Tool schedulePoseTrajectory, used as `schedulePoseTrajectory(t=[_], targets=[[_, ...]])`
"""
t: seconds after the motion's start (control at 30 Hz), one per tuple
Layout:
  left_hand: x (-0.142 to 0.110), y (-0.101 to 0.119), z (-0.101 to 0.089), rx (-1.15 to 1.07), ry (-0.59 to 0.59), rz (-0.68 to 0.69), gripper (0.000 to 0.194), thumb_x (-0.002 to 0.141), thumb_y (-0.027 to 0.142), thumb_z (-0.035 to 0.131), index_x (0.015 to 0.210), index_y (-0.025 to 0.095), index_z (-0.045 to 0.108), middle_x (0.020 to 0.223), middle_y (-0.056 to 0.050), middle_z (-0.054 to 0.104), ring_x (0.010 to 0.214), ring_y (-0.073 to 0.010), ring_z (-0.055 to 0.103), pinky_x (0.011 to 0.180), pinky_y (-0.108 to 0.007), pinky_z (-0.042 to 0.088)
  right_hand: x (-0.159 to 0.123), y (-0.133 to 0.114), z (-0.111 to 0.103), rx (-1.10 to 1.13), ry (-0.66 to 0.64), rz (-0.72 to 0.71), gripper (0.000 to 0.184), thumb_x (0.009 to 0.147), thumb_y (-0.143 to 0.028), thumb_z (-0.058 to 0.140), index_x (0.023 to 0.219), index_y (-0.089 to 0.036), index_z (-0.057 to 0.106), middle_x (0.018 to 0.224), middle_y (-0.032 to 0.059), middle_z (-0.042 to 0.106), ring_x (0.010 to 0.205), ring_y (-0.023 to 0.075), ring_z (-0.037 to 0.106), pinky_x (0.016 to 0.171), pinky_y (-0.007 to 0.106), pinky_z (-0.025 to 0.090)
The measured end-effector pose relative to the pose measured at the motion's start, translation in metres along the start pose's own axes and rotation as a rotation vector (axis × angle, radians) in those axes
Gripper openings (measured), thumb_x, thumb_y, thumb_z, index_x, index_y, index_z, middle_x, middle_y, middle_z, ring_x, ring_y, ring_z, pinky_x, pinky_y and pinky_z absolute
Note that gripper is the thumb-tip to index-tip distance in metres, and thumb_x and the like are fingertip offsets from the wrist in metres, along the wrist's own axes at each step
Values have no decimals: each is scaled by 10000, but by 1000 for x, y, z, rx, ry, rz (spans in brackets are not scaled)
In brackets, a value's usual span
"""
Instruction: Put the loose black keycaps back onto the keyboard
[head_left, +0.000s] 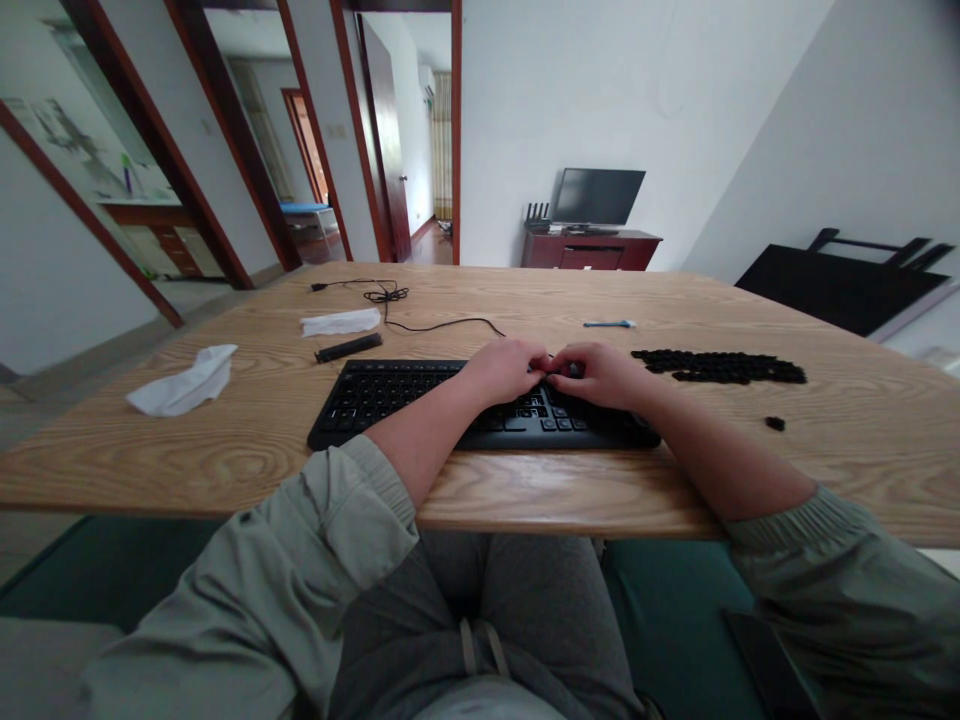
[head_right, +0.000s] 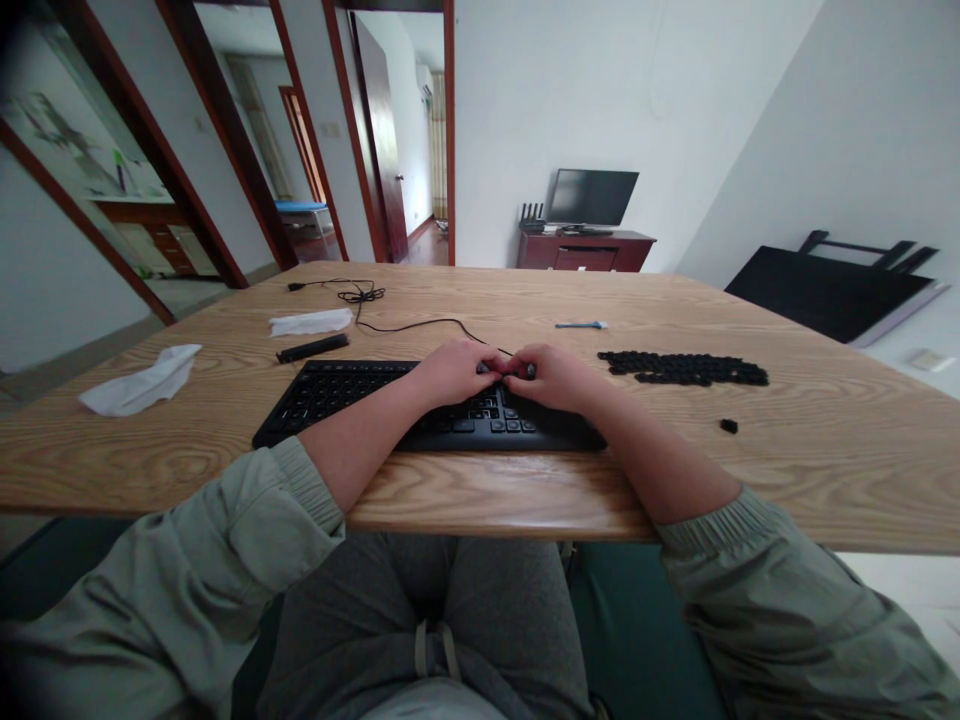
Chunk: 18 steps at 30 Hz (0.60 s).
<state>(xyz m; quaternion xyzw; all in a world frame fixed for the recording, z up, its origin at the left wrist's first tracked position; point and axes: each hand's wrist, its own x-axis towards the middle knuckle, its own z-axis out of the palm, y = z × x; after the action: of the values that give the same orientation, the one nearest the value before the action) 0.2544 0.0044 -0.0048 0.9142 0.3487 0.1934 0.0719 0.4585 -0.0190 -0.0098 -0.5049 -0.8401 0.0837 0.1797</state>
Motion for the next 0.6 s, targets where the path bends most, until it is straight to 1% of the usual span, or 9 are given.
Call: schedulePoseTrajectory(t=[0.1, 0.23, 0.43, 0.6], targets=[[-1, 1, -1, 71, -14, 36, 265, 909, 269, 548, 1053, 259, 770, 990, -27, 774, 924, -211, 691, 805, -299, 506, 0, 2, 0, 16, 1, 1, 256, 856, -333, 595, 1011, -219, 765, 882, 55, 749, 774, 201, 646, 706, 304, 457], [-2, 1, -1, 133, -15, 70, 278, 918, 273, 537, 1059, 271, 777, 1005, -35, 778, 943, -221, 698, 821, -308, 509, 0, 2, 1, 51, -23, 20, 259, 872, -350, 574, 978, -193, 751, 872, 65, 748, 766, 204, 646, 697, 312, 459], [-2, 0, 0, 143, -10, 61, 271, 914, 302, 549, 1063, 273, 774, 996, -37, 778, 942, -222, 700, 819, -307, 512, 0, -2, 1, 60, -16, 52, 264, 879, -381, 562, 932, -189, 736, 813, 57, 733, 712, 193, 621, 652, 309, 439], [-1, 3, 1, 149, -18, 39, 282, 925, 328, 538, 1086, 274, 764, 1008, -44, 774, 951, -222, 699, 823, -307, 515, 1, -2, 2, 56, -5, 62, 262, 881, -386, 554, 882, -188, 726, 810, 63, 730, 715, 192, 614, 651, 306, 433]])
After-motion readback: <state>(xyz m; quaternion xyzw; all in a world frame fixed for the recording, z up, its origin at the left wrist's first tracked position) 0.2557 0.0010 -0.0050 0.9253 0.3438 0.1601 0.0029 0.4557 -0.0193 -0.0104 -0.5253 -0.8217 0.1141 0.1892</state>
